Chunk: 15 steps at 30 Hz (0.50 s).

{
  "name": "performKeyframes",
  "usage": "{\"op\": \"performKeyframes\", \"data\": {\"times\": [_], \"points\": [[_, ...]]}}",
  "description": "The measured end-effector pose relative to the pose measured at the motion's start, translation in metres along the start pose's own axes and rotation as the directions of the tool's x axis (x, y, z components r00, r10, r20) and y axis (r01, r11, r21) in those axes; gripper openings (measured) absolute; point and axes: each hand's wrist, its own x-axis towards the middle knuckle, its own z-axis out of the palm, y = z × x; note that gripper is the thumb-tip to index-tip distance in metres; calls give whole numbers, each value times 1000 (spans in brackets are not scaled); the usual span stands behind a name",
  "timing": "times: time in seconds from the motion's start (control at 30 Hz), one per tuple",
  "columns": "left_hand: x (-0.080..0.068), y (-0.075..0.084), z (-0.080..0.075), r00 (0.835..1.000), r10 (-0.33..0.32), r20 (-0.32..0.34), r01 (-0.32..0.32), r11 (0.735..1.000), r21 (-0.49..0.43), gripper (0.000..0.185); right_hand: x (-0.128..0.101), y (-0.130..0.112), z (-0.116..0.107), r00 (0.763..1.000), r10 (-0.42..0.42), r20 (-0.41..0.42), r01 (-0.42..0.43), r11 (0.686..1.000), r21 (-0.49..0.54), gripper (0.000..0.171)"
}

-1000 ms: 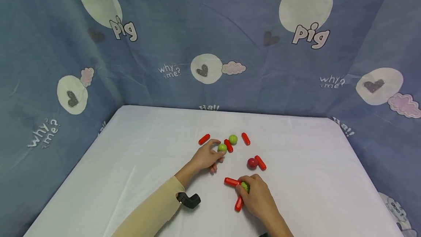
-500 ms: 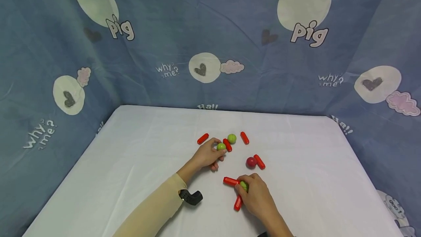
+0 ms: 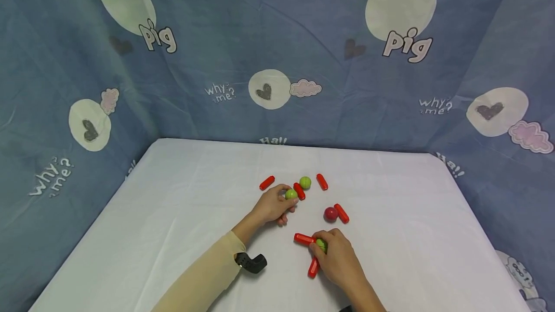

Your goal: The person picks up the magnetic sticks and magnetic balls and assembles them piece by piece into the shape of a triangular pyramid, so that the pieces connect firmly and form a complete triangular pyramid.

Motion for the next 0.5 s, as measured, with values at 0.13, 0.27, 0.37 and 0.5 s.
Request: {"op": "performKeyframes", "data": {"times": [0.13, 0.27, 0.37, 0.5], "points": [[-5, -3, -2, 1000, 10, 2, -10, 1000, 13, 44, 0, 0, 1, 1000, 0, 7, -1, 1000, 4, 27], [-10, -6, -5, 999, 40, 14, -40, 999, 4, 42, 0, 2, 1, 1000, 5, 12, -5, 1000, 10, 28], [-14, -9, -8, 998, 59, 26, -60, 998, 14, 41, 0, 3, 1, 1000, 9, 13, -9, 1000, 10, 28], [-21, -15, -13, 998, 60, 34, -61, 998, 20, 42, 1, 3, 1, 1000, -7, 6, 7, 1000, 3, 28]]}}
